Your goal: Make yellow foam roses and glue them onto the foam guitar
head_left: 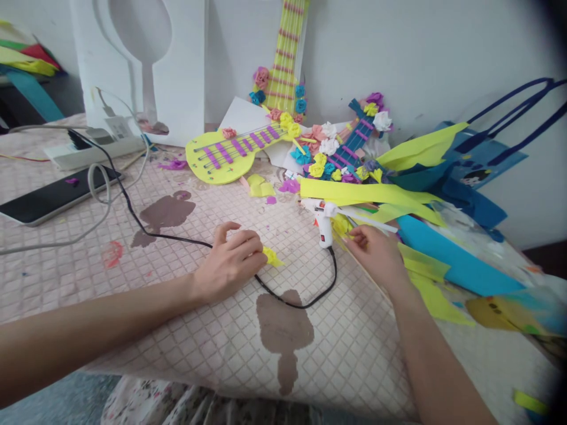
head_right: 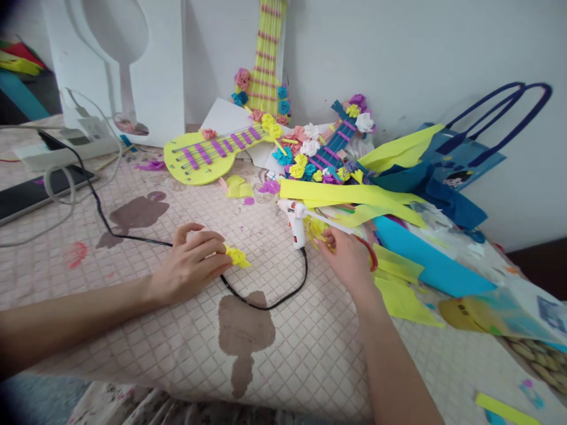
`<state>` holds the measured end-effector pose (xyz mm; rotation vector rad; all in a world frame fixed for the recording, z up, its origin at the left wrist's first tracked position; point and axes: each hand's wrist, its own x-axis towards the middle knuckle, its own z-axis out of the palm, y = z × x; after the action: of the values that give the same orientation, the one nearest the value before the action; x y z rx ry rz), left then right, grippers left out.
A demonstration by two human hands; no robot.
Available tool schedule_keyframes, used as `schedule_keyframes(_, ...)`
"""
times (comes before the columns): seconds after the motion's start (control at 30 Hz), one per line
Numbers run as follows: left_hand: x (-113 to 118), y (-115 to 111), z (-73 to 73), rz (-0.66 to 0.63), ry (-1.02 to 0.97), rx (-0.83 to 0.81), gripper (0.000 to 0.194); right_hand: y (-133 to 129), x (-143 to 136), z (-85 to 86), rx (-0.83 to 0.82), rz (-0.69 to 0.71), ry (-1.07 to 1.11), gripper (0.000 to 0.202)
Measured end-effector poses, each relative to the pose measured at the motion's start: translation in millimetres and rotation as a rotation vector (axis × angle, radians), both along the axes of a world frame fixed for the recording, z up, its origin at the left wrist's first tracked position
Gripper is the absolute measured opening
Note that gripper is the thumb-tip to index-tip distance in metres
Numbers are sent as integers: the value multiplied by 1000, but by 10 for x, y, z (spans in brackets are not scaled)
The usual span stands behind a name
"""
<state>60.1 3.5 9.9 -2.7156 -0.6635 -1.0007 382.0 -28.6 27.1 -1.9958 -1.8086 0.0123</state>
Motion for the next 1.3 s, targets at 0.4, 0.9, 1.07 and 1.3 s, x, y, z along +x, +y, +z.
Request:
schedule_keyframes(0.4, -20, 9, -23, -55, -5, -7, 9, 271, -503, -152, -20, 50, 198, 21)
schedule_keyframes(0.9, -27, 29, -23, -62, -15, -37, 5, -291, -342, 270, -301, 392, 365, 35)
schedule_keyframes(1.07, -23, 34, -15, -60, -19, -37, 6, -307, -475, 315, -300, 512, 272, 30)
schedule_keyframes(1.3, -8, 35, -6, -46, -38, -12, 6, -301, -551, 290, -286, 607, 250, 23)
